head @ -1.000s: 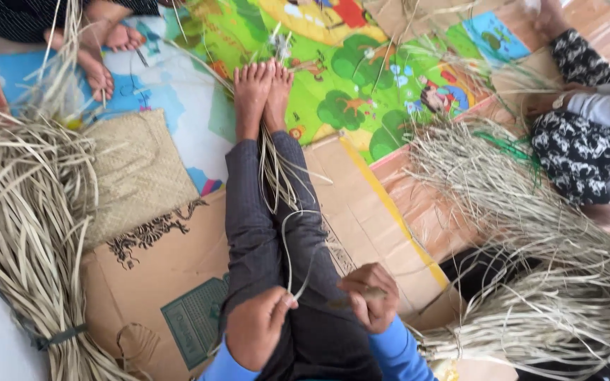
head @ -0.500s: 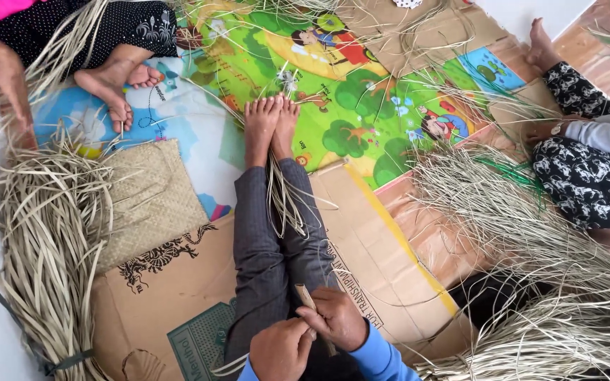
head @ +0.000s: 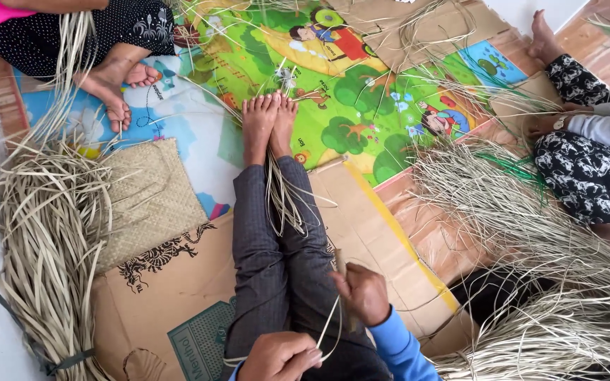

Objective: Braiding long strips of dried plant material to create a continuous strand using hands and a small wooden guide.

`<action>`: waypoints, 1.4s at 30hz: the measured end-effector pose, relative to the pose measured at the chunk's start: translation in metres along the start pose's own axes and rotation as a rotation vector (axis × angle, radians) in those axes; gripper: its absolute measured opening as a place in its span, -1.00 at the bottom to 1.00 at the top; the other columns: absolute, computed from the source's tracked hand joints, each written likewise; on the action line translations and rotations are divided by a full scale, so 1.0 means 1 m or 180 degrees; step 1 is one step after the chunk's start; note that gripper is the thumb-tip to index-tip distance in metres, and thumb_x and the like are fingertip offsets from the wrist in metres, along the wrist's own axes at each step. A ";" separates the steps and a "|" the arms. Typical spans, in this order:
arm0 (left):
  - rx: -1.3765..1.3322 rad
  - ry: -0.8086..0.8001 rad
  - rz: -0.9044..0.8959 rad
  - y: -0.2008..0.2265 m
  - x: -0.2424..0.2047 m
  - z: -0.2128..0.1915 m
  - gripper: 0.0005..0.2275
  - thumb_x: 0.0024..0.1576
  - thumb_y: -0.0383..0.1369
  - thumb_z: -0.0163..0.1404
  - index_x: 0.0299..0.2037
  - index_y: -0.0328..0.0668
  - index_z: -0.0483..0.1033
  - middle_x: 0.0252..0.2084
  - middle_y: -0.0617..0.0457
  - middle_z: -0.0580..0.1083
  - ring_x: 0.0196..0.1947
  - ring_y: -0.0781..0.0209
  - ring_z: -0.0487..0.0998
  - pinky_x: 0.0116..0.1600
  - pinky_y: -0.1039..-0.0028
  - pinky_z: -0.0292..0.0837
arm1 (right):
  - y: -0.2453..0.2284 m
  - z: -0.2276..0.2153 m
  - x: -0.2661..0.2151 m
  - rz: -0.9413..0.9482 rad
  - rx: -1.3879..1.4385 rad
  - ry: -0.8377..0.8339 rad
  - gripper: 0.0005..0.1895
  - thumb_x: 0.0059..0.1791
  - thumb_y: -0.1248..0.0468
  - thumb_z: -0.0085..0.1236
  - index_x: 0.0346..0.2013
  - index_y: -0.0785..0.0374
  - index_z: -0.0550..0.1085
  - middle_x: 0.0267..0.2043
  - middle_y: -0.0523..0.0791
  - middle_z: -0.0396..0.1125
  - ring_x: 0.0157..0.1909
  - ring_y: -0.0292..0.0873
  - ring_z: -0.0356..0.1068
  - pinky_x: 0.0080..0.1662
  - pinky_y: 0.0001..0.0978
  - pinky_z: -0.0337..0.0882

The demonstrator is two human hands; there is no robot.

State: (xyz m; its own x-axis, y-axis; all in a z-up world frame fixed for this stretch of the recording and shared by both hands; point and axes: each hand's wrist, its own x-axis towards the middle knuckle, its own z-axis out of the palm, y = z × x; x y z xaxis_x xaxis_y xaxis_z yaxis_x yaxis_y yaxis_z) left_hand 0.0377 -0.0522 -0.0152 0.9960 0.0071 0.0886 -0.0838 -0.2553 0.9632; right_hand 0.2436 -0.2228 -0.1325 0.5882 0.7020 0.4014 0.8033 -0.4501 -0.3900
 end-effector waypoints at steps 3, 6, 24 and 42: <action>-0.0259 -0.0037 0.0173 0.008 -0.016 -0.017 -0.71 0.26 -0.29 0.10 -0.53 -0.16 0.52 -0.61 0.14 0.46 -0.60 0.37 0.41 -0.45 0.45 0.21 | 0.048 0.023 -0.007 0.0491 -0.0553 0.0037 -0.43 0.09 -0.09 0.01 -0.72 0.12 0.31 -0.70 -0.20 0.20 -0.75 -0.10 0.21 -0.64 -0.07 0.24; -0.0656 0.0122 0.0091 -0.026 -0.045 -0.024 -0.60 0.29 -0.48 0.09 -0.60 -0.10 0.23 -0.60 0.18 0.21 -0.59 0.36 0.22 -0.42 0.41 0.12 | 0.100 0.040 -0.026 0.0984 -0.1146 0.0139 -0.45 0.06 -0.13 0.07 -0.72 0.07 0.35 -0.70 -0.22 0.24 -0.68 -0.05 0.29 -0.59 -0.02 0.26; 0.2207 0.1410 -0.0046 -0.042 0.010 0.045 -0.77 0.27 -0.18 -0.07 -0.45 0.07 0.36 -0.57 0.19 0.36 -0.58 0.12 0.42 -0.55 0.22 0.25 | -0.110 -0.045 0.014 -0.0136 0.2116 0.0404 -0.61 0.14 0.23 -0.10 -0.58 0.24 0.28 -0.55 -0.15 0.18 -0.44 -0.15 0.16 -0.20 -0.22 0.21; -0.0737 0.0450 0.0391 0.033 -0.027 -0.044 -0.76 0.29 -0.38 -0.07 -0.41 -0.28 0.56 -0.55 0.01 0.48 -0.62 0.24 0.52 -0.48 0.48 0.40 | 0.063 0.057 -0.007 0.0333 -0.0843 0.0377 -0.48 0.09 0.05 0.11 -0.71 0.18 0.31 -0.66 -0.02 0.26 -0.59 0.12 0.26 -0.38 0.07 0.22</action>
State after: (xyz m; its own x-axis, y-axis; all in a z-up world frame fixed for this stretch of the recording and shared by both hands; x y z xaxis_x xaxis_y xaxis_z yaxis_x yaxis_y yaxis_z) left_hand 0.0070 -0.0186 0.0253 0.9654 0.1286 0.2270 -0.2243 -0.0352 0.9739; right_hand 0.2849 -0.2243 -0.2070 0.6634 0.5821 0.4703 0.7249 -0.6557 -0.2111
